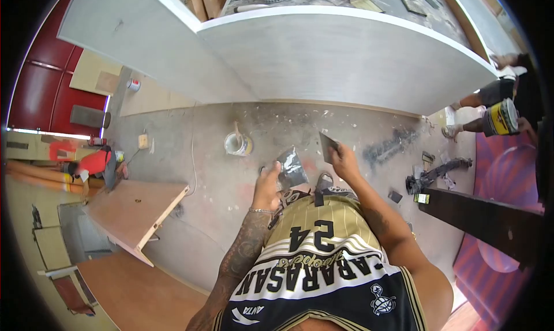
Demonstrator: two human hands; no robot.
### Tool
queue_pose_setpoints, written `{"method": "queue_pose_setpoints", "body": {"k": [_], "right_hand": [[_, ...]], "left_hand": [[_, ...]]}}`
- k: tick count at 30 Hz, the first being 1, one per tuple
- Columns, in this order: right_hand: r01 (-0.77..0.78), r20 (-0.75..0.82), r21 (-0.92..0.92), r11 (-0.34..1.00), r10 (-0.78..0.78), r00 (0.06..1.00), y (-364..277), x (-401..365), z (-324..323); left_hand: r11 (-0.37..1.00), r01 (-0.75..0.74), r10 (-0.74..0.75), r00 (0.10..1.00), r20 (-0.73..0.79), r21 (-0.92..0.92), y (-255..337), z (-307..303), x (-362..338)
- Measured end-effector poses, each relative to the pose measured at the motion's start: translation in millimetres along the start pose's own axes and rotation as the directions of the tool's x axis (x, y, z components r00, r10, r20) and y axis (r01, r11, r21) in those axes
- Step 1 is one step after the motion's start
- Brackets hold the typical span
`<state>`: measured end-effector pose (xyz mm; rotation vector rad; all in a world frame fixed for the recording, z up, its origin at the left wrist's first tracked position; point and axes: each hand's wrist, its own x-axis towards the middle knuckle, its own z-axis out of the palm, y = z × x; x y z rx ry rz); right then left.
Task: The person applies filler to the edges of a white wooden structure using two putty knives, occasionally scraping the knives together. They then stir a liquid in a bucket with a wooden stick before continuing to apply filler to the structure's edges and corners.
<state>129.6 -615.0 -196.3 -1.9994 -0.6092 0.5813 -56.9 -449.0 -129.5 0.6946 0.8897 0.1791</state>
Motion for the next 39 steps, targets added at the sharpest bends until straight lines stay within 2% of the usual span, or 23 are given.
{"method": "queue_pose_setpoints", "body": {"k": [1,2,3,4,7,8,10,12,14,15,16,18,21,23,26,27,28,29,32,34,36,38,39], "right_hand": [[-0.085,0.028,0.009,0.996,0.084,0.996,-10,-11,-7],[0.116,0.01,-0.01,0.993,-0.116,0.993,-23,-21,-12],[0.315,-0.009,-0.036,0.948,-0.316,0.949,-44,-30,-21],[0.499,-0.028,-0.068,0.864,-0.502,0.864,-60,-39,-27],[0.548,0.113,-0.031,0.836,-0.542,0.833,-95,-64,-17],[0.516,0.144,0.015,0.856,-0.513,0.846,-101,-70,-8],[0.448,0.193,0.094,0.889,-0.458,0.868,-108,-69,9],[0.461,0.069,0.153,0.874,-0.475,0.877,-109,-62,18],[0.367,0.158,0.151,0.918,-0.389,0.908,-100,-56,13],[0.386,0.134,0.147,0.91,-0.405,0.904,-105,-54,4],[0.409,0.12,0.147,0.901,-0.427,0.896,-113,-58,-1],[0.417,0.077,0.123,0.9,-0.428,0.901,-125,-64,-2],[0.366,0.018,0.031,0.93,-0.367,0.93,-122,-57,13],[0.295,0.03,0.022,0.955,-0.296,0.955,-125,-56,12],[0.33,-0.055,0.055,0.942,-0.327,0.943,-126,-56,22],[0.383,-0.139,0.027,0.923,-0.376,0.916,-120,-52,30],[0.371,-0.134,0.028,0.928,-0.364,0.922,-121,-50,27],[0.357,-0.125,0.031,0.933,-0.351,0.928,-122,-49,25],[0.278,-0.05,0.018,0.961,-0.276,0.96,-117,-47,25],[0.241,-0.003,0.026,0.97,-0.241,0.971,-103,-41,30],[0.243,0.008,0.058,0.968,-0.244,0.97,-90,-24,34],[0.319,-0.016,0.099,0.942,-0.32,0.947,-111,-37,22],[0.35,-0.021,0.121,0.929,-0.35,0.937,-121,-47,16]], "left_hand": [[0.995,-0.096,0.096,0.995,-0.027,0.013,0,-3,1],[0.981,-0.189,0.191,0.98,-0.048,0.035,2,-6,2],[0.98,-0.198,0.199,0.979,-0.044,0.037,6,-8,1],[0.978,-0.21,0.21,0.977,-0.018,0.012,7,-7,1],[0.966,-0.258,0.259,0.965,0.049,-0.025,9,-1,7],[0.954,-0.294,0.292,0.955,0.047,0.05,1,-3,11],[0.946,-0.321,0.312,0.939,0.145,0.036,-9,5,15],[0.943,-0.332,0.32,0.902,0.288,-0.008,-9,19,16],[0.958,-0.286,0.277,0.886,0.373,-0.03,7,38,-1],[0.958,-0.287,0.278,0.905,0.322,-0.022,5,41,0],[0.935,-0.349,0.347,0.863,0.367,-0.063,2,46,3],[0.895,-0.427,0.446,0.854,0.267,-0.129,-9,60,0],[0.895,-0.444,0.429,0.824,0.369,-0.048,-13,57,10],[0.919,-0.394,0.374,0.856,0.356,-0.02,-7,54,5],[0.918,-0.388,0.347,0.884,0.314,0.078,-8,38,8],[0.91,-0.398,0.349,0.888,0.301,0.12,-10,30,17],[0.9,-0.406,0.351,0.892,0.286,0.161,-13,21,27],[0.911,-0.398,0.351,0.885,0.305,0.108,-19,11,38],[0.94,-0.32,0.295,0.936,0.19,0.117,-27,17,26],[0.936,-0.33,0.301,0.93,0.209,0.122,-30,12,24],[0.913,-0.396,0.368,0.904,0.216,0.1,-28,14,24],[0.863,-0.503,0.486,0.851,0.198,0.044,-26,20,21],[0.853,-0.514,0.485,0.844,0.227,0.089,-18,15,21]]}}
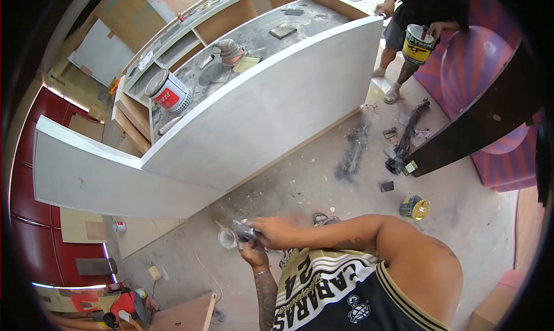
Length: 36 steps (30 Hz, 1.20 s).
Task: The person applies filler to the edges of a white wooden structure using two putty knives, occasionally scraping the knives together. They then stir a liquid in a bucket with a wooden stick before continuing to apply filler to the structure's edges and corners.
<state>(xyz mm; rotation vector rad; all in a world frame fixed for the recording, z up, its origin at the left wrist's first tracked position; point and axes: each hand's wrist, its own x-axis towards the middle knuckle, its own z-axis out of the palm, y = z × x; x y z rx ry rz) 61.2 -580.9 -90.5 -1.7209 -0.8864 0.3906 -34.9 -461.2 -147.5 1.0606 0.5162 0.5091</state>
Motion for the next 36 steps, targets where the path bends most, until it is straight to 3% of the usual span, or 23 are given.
{"method": "queue_pose_setpoints", "body": {"k": [3,4,7,8,11,14,15,16,17,19,20,22,23,24,25,27,28,32,35,36], "right_hand": [[-0.059,0.259,-0.08,0.995,0.078,0.963,-16,-1,1],[0.057,0.015,-0.087,0.995,-0.055,0.998,-2,-5,16],[0.061,-0.071,-0.12,0.991,-0.07,0.995,18,-2,24],[-0.051,0.011,-0.06,0.997,0.052,0.999,22,0,21],[-0.016,-0.044,-0.044,0.999,0.014,0.999,39,6,9],[-0.029,0.128,-0.083,0.996,0.039,0.991,14,-2,2],[-0.035,0.19,-0.104,0.994,0.054,0.98,13,-5,5],[0.057,-0.17,-0.15,0.987,-0.083,0.982,10,-8,15],[-0.016,-0.079,-0.131,0.991,0.005,0.997,19,-2,10],[-0.156,0.102,-0.117,0.981,0.168,0.98,34,22,-12],[-0.047,0.018,-0.113,0.992,0.05,0.999,41,19,-10],[-0.014,0.005,-0.062,0.998,0.014,1.0,9,6,-19],[0.001,0.003,-0.038,0.999,-0.001,1.0,-3,-1,-21],[-0.007,0.138,-0.081,0.997,0.018,0.99,0,-3,-16],[-0.044,0.075,-0.088,0.995,0.05,0.996,10,-1,-11],[-0.117,-0.045,-0.093,0.989,0.113,0.993,25,6,-3],[-0.2,0.19,-0.138,0.97,0.224,0.956,35,20,-16],[0.023,0.046,-0.071,0.997,-0.02,0.999,9,-5,-13],[-0.174,0.044,-0.178,0.969,0.185,0.982,13,2,-10],[-0.163,0.053,-0.148,0.975,0.172,0.984,11,-1,-14]], "left_hand": [[0.988,0.117,-0.121,0.992,-0.032,-0.103,0,-18,7],[0.991,0.101,-0.103,0.995,-0.017,-0.087,-4,-19,8],[0.986,0.115,-0.12,0.992,-0.033,-0.123,6,6,3],[0.985,0.137,-0.141,0.99,-0.03,-0.107,4,0,2],[0.984,0.142,-0.148,0.988,-0.047,-0.111,-3,-6,7],[0.972,0.128,-0.158,0.977,-0.143,-0.199,14,29,3],[0.984,0.147,-0.151,0.988,-0.033,-0.096,-4,8,7],[0.985,0.153,-0.151,0.988,0.035,-0.074,-6,9,6],[0.986,0.155,-0.149,0.984,0.099,-0.054,-10,11,2],[0.987,0.143,-0.143,0.99,0.006,-0.073,-1,26,1],[0.983,0.16,-0.161,0.987,-0.009,-0.091,3,27,2],[0.979,0.183,-0.188,0.981,-0.051,-0.093,8,18,8],[0.992,0.115,-0.116,0.993,-0.007,-0.058,13,24,7],[0.999,0.043,-0.042,0.998,0.043,-0.028,20,37,8],[0.999,-0.032,0.032,0.995,0.095,-0.004,23,45,9],[0.986,0.119,-0.126,0.991,0.055,0.121,1,13,8],[0.991,0.132,-0.133,0.991,0.021,0.034,0,12,8],[0.977,0.18,-0.193,0.975,-0.11,-0.116,3,16,12],[0.992,0.123,-0.123,0.991,0.046,-0.005,4,29,-4],[0.988,0.095,-0.105,0.991,0.081,0.118,-14,-3,2]]}}
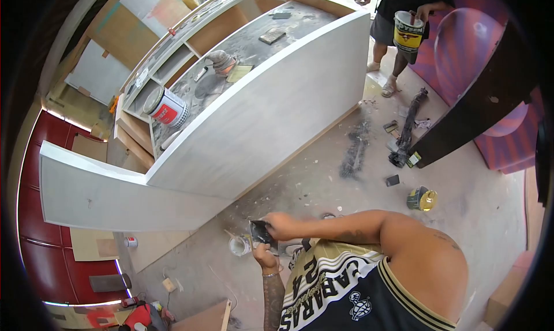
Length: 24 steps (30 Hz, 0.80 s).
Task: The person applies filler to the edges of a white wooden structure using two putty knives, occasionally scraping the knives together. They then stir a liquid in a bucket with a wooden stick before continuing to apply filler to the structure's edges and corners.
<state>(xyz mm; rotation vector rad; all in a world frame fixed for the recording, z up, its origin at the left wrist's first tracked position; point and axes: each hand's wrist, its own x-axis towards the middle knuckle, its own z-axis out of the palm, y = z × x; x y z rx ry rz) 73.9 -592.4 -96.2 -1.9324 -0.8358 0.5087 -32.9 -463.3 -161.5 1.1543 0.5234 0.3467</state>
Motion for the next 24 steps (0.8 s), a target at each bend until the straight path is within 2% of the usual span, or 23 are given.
{"method": "queue_pose_setpoints", "body": {"k": [3,4,7,8,9,11,12,14,15,16,17,19,20,24], "right_hand": [[0.063,0.02,0.098,0.993,-0.065,0.998,-10,-3,-16],[0.122,0.048,0.065,0.99,-0.126,0.991,-13,-7,-10],[0.093,-0.116,-0.094,0.991,-0.103,0.988,-11,-7,5],[0.051,-0.043,-0.019,0.999,-0.051,0.998,22,16,19],[0.075,-0.028,-0.017,0.997,-0.076,0.997,23,17,15],[0.117,-0.009,0.009,0.993,-0.117,0.993,6,5,0],[0.082,0.121,-0.001,0.997,-0.081,0.989,-28,-9,-24],[0.055,0.02,-0.071,0.996,-0.054,0.998,-27,-13,-11],[0.041,-0.026,-0.109,0.993,-0.044,0.999,-21,-13,-2],[0.03,-0.018,-0.021,0.999,-0.031,0.999,19,9,21],[0.078,-0.029,-0.013,0.997,-0.078,0.997,19,9,15],[0.169,-0.053,0.032,0.985,-0.167,0.985,0,2,-3],[0.162,0.033,0.052,0.985,-0.164,0.986,-19,-9,-14],[0.089,-0.026,-0.085,0.992,-0.091,0.996,-9,-5,6]], "left_hand": [[0.959,0.124,-0.145,0.987,-0.065,-0.254,12,10,0],[0.951,0.149,-0.193,0.971,-0.142,-0.271,25,25,-2],[0.984,0.146,-0.145,0.989,0.02,-0.1,-3,-1,-6],[0.989,0.129,-0.129,0.992,0.008,-0.07,-13,-11,-2],[0.993,0.112,-0.113,0.994,-0.004,-0.038,-24,-20,3],[0.966,0.154,-0.181,0.977,-0.116,-0.209,11,16,-4],[0.958,0.156,-0.188,0.976,-0.114,-0.242,17,17,-3],[0.977,0.177,-0.177,0.984,0.007,-0.122,-16,-22,0],[0.984,0.153,-0.153,0.988,0.005,-0.091,-14,-16,-1],[0.99,0.128,-0.128,0.992,0.003,-0.059,-10,-8,-3],[0.994,0.104,-0.104,0.995,0.002,-0.028,-7,-1,-4],[0.988,0.067,-0.082,0.991,-0.102,-0.141,13,16,-8],[0.978,0.11,-0.127,0.988,-0.089,-0.175,10,1,-7],[0.983,0.111,-0.124,0.989,-0.083,-0.146,14,2,-13]]}}
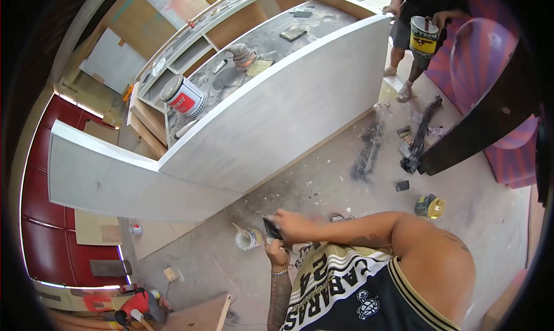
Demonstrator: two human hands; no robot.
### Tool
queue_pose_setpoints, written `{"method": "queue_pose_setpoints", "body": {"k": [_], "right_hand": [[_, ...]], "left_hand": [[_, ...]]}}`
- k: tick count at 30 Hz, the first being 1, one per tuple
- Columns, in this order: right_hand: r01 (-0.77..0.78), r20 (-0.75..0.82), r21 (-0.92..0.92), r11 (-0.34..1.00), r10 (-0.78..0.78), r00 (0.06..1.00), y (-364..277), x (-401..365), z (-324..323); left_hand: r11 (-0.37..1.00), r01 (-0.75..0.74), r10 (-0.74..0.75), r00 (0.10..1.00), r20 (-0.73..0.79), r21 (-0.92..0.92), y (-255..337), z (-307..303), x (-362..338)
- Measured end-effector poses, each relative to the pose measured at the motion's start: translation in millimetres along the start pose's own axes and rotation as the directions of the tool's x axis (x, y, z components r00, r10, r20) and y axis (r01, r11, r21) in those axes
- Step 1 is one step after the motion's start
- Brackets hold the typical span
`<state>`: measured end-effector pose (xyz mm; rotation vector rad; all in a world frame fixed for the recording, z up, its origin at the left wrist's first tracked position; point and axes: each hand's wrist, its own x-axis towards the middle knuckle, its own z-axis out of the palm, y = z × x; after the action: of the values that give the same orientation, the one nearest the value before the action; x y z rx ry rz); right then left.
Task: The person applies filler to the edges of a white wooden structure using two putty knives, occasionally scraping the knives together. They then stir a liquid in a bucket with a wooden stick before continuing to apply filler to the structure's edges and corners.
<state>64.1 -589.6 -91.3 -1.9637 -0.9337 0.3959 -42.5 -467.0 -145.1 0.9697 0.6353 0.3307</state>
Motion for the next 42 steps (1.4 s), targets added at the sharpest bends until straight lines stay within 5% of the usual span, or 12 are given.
{"method": "queue_pose_setpoints", "body": {"k": [12,15,18,19,22,24,26,30,33,35,40,42], "right_hand": [[0.048,0.083,0.115,0.992,-0.057,0.995,-7,0,-21],[0.104,0.044,0.09,0.991,-0.108,0.993,-1,-4,-9],[-0.117,0.184,0.074,0.99,0.101,0.978,24,17,-11],[-0.062,0.158,0.097,0.993,0.047,0.986,8,12,-23],[0.165,0.072,0.108,0.98,-0.173,0.982,-11,-12,-17],[0.003,0.065,0.063,0.998,-0.007,0.998,0,0,-9],[-0.113,0.271,0.14,0.984,0.072,0.96,36,24,-11],[0.116,0.093,0.145,0.983,-0.13,0.987,-6,-11,-25],[0.013,0.094,-0.046,0.999,-0.009,0.995,-1,-11,-11],[-0.127,0.198,0.16,0.979,0.094,0.976,65,23,14],[0.094,-0.391,0.251,0.963,0.012,0.92,62,43,-8],[0.178,-0.302,0.244,0.953,-0.1,0.948,36,40,9]], "left_hand": [[0.998,-0.064,0.063,0.998,0.028,0.012,2,1,2],[0.514,-0.537,0.519,0.815,0.256,0.669,-37,-44,17],[0.835,-0.335,0.282,0.942,0.182,0.437,-16,-12,7],[0.995,-0.085,0.081,0.994,-0.071,-0.052,19,47,-13],[0.996,-0.085,0.088,0.993,-0.073,0.039,-5,1,8],[0.882,-0.165,0.109,0.983,0.149,0.441,-31,-44,18],[0.959,-0.09,0.061,0.991,0.116,0.267,-19,-17,8],[0.994,0.007,-0.02,0.993,-0.119,-0.109,0,12,-1],[0.998,-0.004,0.0,0.998,0.07,0.057,-11,2,-6],[0.986,-0.022,0.018,1.0,0.026,0.165,-10,4,-3],[0.861,-0.219,0.3,0.948,-0.111,0.459,11,7,-6],[0.717,-0.246,0.342,0.94,-0.02,0.652,15,22,-6]]}}
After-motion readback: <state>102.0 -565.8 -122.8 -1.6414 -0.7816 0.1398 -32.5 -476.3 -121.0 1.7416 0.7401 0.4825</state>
